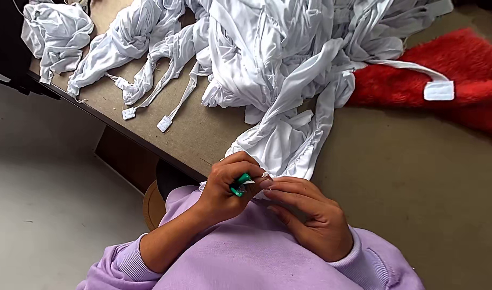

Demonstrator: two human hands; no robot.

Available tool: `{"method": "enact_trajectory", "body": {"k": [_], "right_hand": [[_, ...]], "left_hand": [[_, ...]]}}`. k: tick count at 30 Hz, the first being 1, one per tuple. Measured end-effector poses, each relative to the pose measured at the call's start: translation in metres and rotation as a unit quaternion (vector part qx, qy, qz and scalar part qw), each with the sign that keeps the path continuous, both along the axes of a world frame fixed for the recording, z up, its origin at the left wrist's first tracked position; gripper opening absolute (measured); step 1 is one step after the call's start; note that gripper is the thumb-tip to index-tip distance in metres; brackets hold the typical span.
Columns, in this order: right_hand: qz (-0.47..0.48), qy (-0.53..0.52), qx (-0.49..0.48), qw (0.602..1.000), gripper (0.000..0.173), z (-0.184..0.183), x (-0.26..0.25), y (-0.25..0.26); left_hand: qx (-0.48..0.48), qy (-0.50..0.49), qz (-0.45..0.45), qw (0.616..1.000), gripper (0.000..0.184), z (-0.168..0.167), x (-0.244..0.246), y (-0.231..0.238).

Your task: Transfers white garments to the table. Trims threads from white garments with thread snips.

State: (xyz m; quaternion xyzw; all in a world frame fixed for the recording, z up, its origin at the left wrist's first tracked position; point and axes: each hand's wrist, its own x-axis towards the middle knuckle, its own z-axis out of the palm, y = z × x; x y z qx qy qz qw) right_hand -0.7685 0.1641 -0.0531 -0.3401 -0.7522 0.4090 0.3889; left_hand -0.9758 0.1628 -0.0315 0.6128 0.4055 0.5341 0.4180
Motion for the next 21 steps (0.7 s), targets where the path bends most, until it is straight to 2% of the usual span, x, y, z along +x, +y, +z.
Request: {"method": "enact_trajectory", "body": {"k": [3, 5, 7, 9, 12, 16, 21], "right_hand": [[0.0, 0.059, -0.029, 0.998, 0.012, 0.0, -0.005, -0.002], [-0.005, 0.095, -0.064, 0.993, 0.014, -0.001, -0.006, -0.005], [-0.026, 0.119, -0.098, 0.988, 0.021, -0.002, -0.005, -0.008], [-0.051, 0.131, -0.111, 0.984, 0.026, -0.003, -0.004, -0.009], [-0.075, 0.12, -0.091, 0.986, 0.026, -0.003, -0.003, -0.012], [-0.068, 0.102, -0.066, 0.99, 0.025, -0.003, -0.006, -0.014], [-0.057, 0.079, -0.033, 0.995, 0.024, -0.001, -0.005, -0.012]], "left_hand": [[0.004, -0.004, 0.004, 1.0, 0.006, 0.002, 0.004, 0.002], [0.003, 0.03, -0.006, 1.0, 0.005, 0.005, 0.001, 0.005], [-0.017, 0.134, -0.039, 0.99, 0.025, 0.013, -0.013, 0.01], [-0.044, 0.269, -0.088, 0.958, 0.045, 0.028, -0.032, 0.013], [-0.009, 0.398, -0.161, 0.903, 0.041, 0.04, -0.043, 0.014], [0.055, 0.457, -0.198, 0.866, 0.039, 0.041, -0.037, 0.023], [0.085, 0.473, -0.229, 0.847, 0.04, 0.038, -0.031, 0.03]]}}
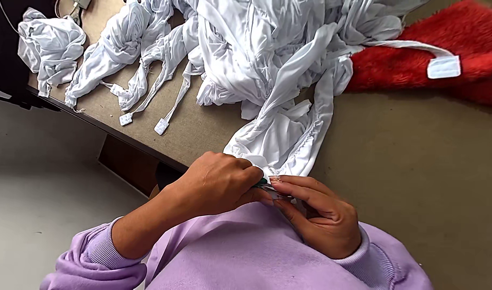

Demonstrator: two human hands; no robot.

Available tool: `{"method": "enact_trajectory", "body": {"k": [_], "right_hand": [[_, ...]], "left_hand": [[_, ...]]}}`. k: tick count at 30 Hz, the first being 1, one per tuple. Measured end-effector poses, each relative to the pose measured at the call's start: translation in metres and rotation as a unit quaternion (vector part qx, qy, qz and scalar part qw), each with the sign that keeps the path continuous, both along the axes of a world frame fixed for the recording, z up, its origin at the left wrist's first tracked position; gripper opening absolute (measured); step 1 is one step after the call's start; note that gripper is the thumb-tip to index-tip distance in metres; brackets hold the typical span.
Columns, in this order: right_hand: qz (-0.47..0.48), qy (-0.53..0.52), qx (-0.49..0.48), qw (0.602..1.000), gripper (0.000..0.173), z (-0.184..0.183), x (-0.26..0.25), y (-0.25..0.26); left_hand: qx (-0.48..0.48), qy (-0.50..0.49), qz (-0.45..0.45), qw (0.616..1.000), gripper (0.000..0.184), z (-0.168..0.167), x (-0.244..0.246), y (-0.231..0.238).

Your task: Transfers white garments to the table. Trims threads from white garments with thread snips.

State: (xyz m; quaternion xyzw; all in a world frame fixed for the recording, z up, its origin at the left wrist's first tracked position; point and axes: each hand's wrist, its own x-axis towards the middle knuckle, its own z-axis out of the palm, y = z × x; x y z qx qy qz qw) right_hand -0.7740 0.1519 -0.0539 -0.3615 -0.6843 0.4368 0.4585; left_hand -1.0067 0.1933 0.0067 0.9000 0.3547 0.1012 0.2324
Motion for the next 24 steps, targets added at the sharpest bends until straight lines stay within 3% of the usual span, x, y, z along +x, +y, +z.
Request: {"method": "enact_trajectory", "body": {"k": [6, 10, 12, 13, 14, 16, 17, 18, 20, 21, 22, 24], "right_hand": [[0.007, -0.013, 0.014, 1.0, 0.024, -0.004, -0.002, 0.002], [-0.005, 0.006, -0.023, 1.0, 0.032, -0.005, 0.005, -0.002], [-0.017, -0.12, -0.005, 0.993, 0.028, -0.003, 0.043, -0.006], [-0.017, -0.255, -0.009, 0.967, 0.029, 0.002, 0.078, -0.01], [0.023, -0.416, -0.075, 0.906, 0.035, 0.014, 0.114, -0.016], [0.176, -0.609, -0.382, 0.673, 0.052, 0.039, 0.15, -0.009], [0.199, -0.627, -0.44, 0.611, 0.055, 0.038, 0.156, -0.005], [0.19, -0.618, -0.413, 0.641, 0.052, 0.039, 0.155, -0.005], [0.069, -0.54, -0.195, 0.816, 0.042, 0.027, 0.141, -0.002], [-0.017, -0.499, -0.091, 0.862, 0.042, 0.013, 0.125, 0.013], [-0.081, -0.455, -0.046, 0.886, 0.04, 0.004, 0.108, 0.038], [-0.165, -0.392, -0.058, 0.903, 0.042, -0.007, 0.08, 0.098]], "left_hand": [[-0.01, -0.044, -0.009, 0.999, 0.037, -0.013, 0.004, -0.007], [-0.126, -0.158, 0.017, 0.979, 0.045, -0.035, 0.01, -0.013], [-0.154, -0.158, 0.025, 0.975, 0.03, -0.051, 0.014, -0.022], [-0.146, -0.148, 0.03, 0.978, 0.016, -0.057, 0.015, -0.027], [-0.144, -0.142, 0.034, 0.979, 0.009, -0.059, 0.013, -0.031], [-0.157, -0.154, 0.033, 0.975, 0.008, -0.059, 0.006, -0.035], [-0.163, -0.162, 0.032, 0.973, 0.01, -0.057, 0.005, -0.035], [-0.164, -0.162, 0.029, 0.973, 0.011, -0.055, 0.006, -0.034], [-0.163, -0.154, 0.014, 0.974, 0.011, -0.051, 0.012, -0.03], [-0.161, -0.15, 0.004, 0.976, 0.011, -0.05, 0.016, -0.028], [-0.158, -0.143, -0.007, 0.977, 0.011, -0.049, 0.021, -0.026], [-0.158, -0.128, -0.026, 0.979, 0.01, -0.044, 0.028, -0.023]]}}
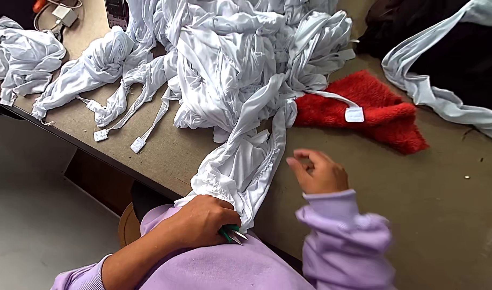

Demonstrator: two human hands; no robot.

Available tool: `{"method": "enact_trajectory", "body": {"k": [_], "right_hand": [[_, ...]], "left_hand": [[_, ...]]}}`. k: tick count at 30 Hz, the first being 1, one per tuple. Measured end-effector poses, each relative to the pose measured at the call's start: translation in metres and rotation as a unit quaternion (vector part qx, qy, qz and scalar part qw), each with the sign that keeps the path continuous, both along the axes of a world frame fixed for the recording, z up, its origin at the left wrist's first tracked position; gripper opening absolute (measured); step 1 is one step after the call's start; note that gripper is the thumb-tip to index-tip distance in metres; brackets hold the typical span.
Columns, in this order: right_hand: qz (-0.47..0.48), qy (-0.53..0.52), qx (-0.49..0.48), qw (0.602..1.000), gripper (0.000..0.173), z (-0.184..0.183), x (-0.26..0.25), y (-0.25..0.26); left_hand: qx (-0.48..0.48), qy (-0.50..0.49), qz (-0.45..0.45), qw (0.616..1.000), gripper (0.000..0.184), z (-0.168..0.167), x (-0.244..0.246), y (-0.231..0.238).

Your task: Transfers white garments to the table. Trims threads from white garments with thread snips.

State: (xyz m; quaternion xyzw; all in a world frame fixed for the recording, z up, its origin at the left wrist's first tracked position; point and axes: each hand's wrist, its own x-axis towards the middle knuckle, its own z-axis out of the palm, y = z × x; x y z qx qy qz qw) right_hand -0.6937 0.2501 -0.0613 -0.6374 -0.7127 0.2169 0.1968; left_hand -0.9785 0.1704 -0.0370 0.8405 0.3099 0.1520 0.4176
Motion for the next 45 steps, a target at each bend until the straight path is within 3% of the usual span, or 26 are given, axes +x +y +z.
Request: {"method": "enact_trajectory", "body": {"k": [4, 7, 9, 12, 13, 16, 20, 23, 28, 30, 32, 34, 37, 40, 42, 45], "right_hand": [[-0.125, 0.011, -0.024, 0.992, 0.062, -0.029, -0.027, 0.109], [-0.122, 0.049, -0.01, 0.991, 0.035, -0.037, -0.024, 0.136], [-0.115, 0.202, 0.007, 0.973, 0.029, -0.026, -0.021, 0.124], [-0.122, 0.435, -0.039, 0.891, 0.007, 0.011, -0.011, 0.081], [-0.114, 0.464, -0.045, 0.877, 0.013, 0.022, -0.002, 0.067], [-0.104, 0.442, -0.01, 0.891, 0.022, 0.042, 0.033, 0.035], [-0.165, 0.39, -0.022, 0.905, 0.025, 0.059, 0.082, -0.003], [-0.208, 0.449, -0.095, 0.864, 0.032, 0.057, 0.108, -0.024], [-0.219, 0.495, -0.139, 0.829, 0.043, 0.059, 0.118, -0.046], [-0.18, 0.546, -0.176, 0.799, 0.048, 0.06, 0.119, -0.052], [-0.084, 0.634, -0.225, 0.735, 0.047, 0.056, 0.112, -0.056], [0.007, 0.734, -0.257, 0.628, 0.04, 0.048, 0.09, -0.059], [0.061, 0.832, -0.221, 0.505, 0.032, 0.041, 0.042, -0.064], [0.106, 0.86, -0.225, 0.445, 0.031, 0.042, 0.011, -0.068], [0.134, 0.847, -0.245, 0.453, 0.03, 0.041, 0.001, -0.072], [0.145, 0.827, -0.272, 0.47, 0.03, 0.036, -0.005, -0.081]], "left_hand": [[0.003, 0.019, -0.014, 1.0, 0.009, 0.002, 0.004, -0.005], [0.003, 0.018, 0.03, 0.999, 0.011, 0.0, -0.007, -0.01], [0.009, -0.014, 0.11, 0.994, 0.01, -0.002, -0.023, -0.011], [-0.01, -0.14, 0.252, 0.958, 0.01, -0.003, -0.056, -0.005], [-0.017, -0.179, 0.297, 0.938, 0.011, -0.003, -0.067, -0.001], [-0.012, -0.237, 0.427, 0.872, 0.012, -0.007, -0.095, 0.014], [-0.054, -0.328, 0.515, 0.79, 0.011, -0.013, -0.123, 0.035], [-0.078, -0.337, 0.561, 0.752, 0.012, -0.022, -0.127, 0.052], [-0.063, -0.285, 0.529, 0.796, 0.011, -0.026, -0.117, 0.067], [-0.022, -0.217, 0.541, 0.812, 0.009, -0.024, -0.112, 0.071], [0.072, -0.075, 0.531, 0.841, 0.035, -0.017, -0.1, 0.073], [0.128, -0.017, 0.475, 0.87, 0.047, -0.002, -0.072, 0.072], [0.124, -0.15, 0.318, 0.928, 0.025, 0.014, -0.003, 0.06], [0.002, -0.24, 0.176, 0.955, 0.034, 0.022, 0.048, 0.046], [-0.094, -0.28, 0.135, 0.946, 0.032, 0.025, 0.063, 0.042], [-0.155, -0.33, 0.091, 0.927, 0.012, 0.022, 0.073, 0.039]]}}
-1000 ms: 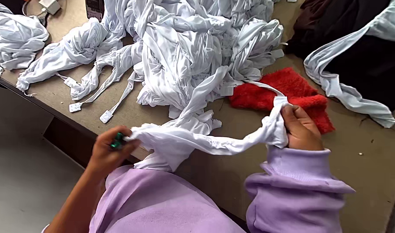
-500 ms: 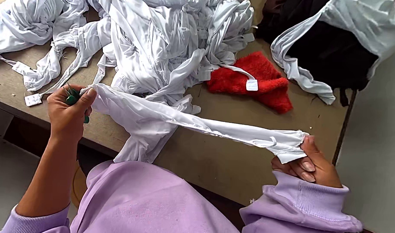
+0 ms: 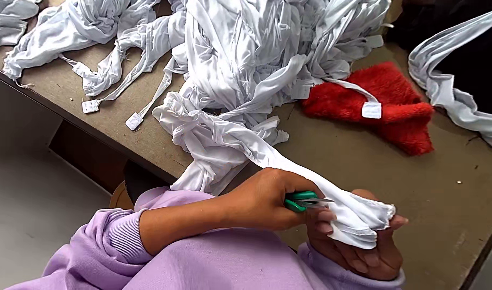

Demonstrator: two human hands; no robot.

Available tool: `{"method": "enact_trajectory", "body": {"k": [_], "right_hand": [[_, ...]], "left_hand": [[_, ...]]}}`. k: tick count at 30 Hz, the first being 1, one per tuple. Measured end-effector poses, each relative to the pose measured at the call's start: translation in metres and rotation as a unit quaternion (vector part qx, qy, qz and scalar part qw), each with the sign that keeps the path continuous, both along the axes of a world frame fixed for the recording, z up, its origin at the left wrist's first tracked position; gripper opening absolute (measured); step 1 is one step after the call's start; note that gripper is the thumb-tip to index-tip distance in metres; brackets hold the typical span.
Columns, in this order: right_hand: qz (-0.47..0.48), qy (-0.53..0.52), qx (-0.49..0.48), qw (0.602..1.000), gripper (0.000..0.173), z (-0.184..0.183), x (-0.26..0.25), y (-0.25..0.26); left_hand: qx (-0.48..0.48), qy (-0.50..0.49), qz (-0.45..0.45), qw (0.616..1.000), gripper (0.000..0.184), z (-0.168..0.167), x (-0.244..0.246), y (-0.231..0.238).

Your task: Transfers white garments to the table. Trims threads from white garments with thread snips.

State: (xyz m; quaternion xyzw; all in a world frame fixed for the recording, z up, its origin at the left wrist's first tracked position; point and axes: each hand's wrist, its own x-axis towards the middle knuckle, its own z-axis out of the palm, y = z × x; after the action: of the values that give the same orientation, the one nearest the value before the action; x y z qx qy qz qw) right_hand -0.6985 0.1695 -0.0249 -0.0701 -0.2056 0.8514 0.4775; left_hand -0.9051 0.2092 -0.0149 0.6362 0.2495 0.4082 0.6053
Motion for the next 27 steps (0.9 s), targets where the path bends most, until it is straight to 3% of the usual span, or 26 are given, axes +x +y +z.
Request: {"method": "enact_trajectory", "body": {"k": [2, 4, 5, 7, 8, 9, 10, 12, 14, 16, 19, 21, 23, 27], "right_hand": [[-0.006, -0.065, 0.014, 0.998, 0.028, -0.003, 0.006, -0.005], [-0.068, -0.273, 0.06, 0.958, 0.024, 0.0, 0.015, -0.008], [-0.117, -0.409, 0.099, 0.899, 0.02, 0.001, 0.016, -0.008], [-0.219, -0.623, 0.2, 0.723, 0.011, -0.005, 0.016, -0.007], [-0.247, -0.673, 0.251, 0.651, 0.014, -0.007, 0.014, -0.005], [-0.258, -0.684, 0.294, 0.616, 0.023, -0.005, 0.01, -0.001], [-0.257, -0.673, 0.329, 0.611, 0.032, -0.002, 0.002, 0.004], [-0.249, -0.614, 0.359, 0.658, 0.036, 0.002, -0.023, 0.01], [-0.237, -0.558, 0.335, 0.721, 0.03, 0.0, -0.047, 0.009], [-0.22, -0.53, 0.303, 0.761, 0.021, 0.0, -0.058, 0.006], [-0.185, -0.529, 0.311, 0.767, 0.006, 0.003, -0.055, 0.006], [-0.169, -0.525, 0.312, 0.774, 0.011, 0.004, -0.051, 0.006], [-0.164, -0.518, 0.285, 0.79, 0.019, 0.006, -0.048, 0.004], [-0.175, -0.51, 0.267, 0.799, 0.03, 0.008, -0.044, 0.002]], "left_hand": [[0.005, -0.002, 0.012, 1.0, 0.012, -0.004, -0.001, -0.003], [0.011, 0.006, 0.055, 0.998, 0.014, -0.004, -0.01, -0.001], [0.012, 0.008, 0.079, 0.997, 0.014, -0.004, -0.017, 0.002], [0.028, 0.011, 0.106, 0.994, 0.015, -0.006, -0.027, 0.01], [0.036, 0.015, 0.104, 0.994, 0.015, -0.005, -0.031, 0.013], [0.045, 0.016, 0.095, 0.994, 0.016, -0.005, -0.032, 0.014], [0.052, 0.013, 0.082, 0.995, 0.016, -0.004, -0.033, 0.013], [0.065, 0.011, 0.06, 0.996, 0.014, -0.003, -0.031, 0.011], [0.096, 0.03, 0.068, 0.993, 0.007, -0.001, -0.033, 0.011], [0.137, 0.063, 0.098, 0.984, 0.004, 0.002, -0.037, 0.012], [0.147, 0.075, 0.15, 0.975, 0.004, 0.003, -0.045, 0.012], [0.115, 0.078, 0.162, 0.977, 0.015, 0.002, -0.05, 0.009], [0.084, 0.131, 0.126, 0.98, 0.041, 0.007, -0.059, 0.003], [0.102, 0.256, 0.049, 0.96, 0.034, 0.016, -0.072, -0.008]]}}
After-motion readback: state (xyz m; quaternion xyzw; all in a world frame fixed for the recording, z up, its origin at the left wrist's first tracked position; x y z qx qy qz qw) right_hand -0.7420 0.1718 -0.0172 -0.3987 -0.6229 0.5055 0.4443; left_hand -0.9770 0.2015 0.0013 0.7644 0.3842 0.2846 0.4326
